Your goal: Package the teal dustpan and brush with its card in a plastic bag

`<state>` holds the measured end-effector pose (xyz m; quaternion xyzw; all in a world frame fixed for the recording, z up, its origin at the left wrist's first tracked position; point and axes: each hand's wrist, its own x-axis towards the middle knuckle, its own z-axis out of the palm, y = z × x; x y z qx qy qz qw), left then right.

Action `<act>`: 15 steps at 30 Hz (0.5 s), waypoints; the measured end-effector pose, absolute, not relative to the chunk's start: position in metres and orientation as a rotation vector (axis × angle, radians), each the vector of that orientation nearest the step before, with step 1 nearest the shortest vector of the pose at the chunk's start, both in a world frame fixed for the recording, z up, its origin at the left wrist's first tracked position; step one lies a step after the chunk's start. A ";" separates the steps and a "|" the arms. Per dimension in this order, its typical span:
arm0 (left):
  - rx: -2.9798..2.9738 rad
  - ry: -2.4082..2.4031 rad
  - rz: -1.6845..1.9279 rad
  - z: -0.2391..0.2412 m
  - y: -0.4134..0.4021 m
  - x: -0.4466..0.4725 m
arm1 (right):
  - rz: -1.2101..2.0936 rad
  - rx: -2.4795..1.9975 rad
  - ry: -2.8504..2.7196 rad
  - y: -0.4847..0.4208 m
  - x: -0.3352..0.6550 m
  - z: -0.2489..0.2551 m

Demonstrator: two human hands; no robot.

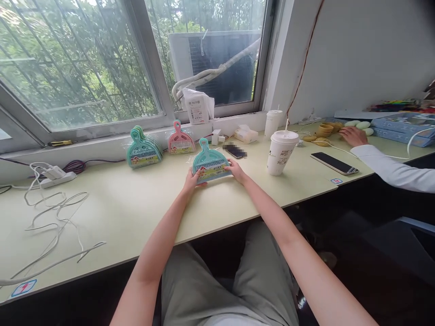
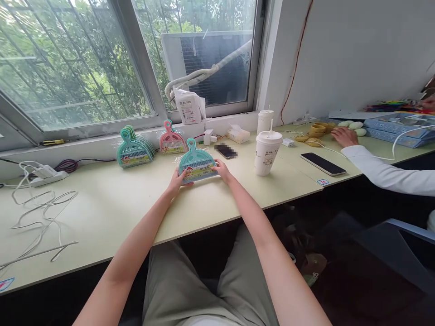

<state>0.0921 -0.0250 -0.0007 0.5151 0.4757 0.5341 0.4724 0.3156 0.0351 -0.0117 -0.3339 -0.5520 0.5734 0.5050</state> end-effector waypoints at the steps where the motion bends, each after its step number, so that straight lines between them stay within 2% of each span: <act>1: 1.217 1.163 1.273 0.000 -0.025 0.093 | 1.378 -0.815 -1.334 0.037 0.316 -0.013; 4: 1.150 1.131 1.200 0.003 -0.027 0.095 | 1.368 -0.833 -1.324 0.040 0.318 -0.014; 10: 1.384 1.074 1.130 0.008 -0.036 0.096 | 1.331 -0.859 -1.294 0.035 0.320 -0.013; 15: 1.364 1.051 1.164 0.009 -0.036 0.095 | 1.355 -0.882 -1.281 0.035 0.318 -0.012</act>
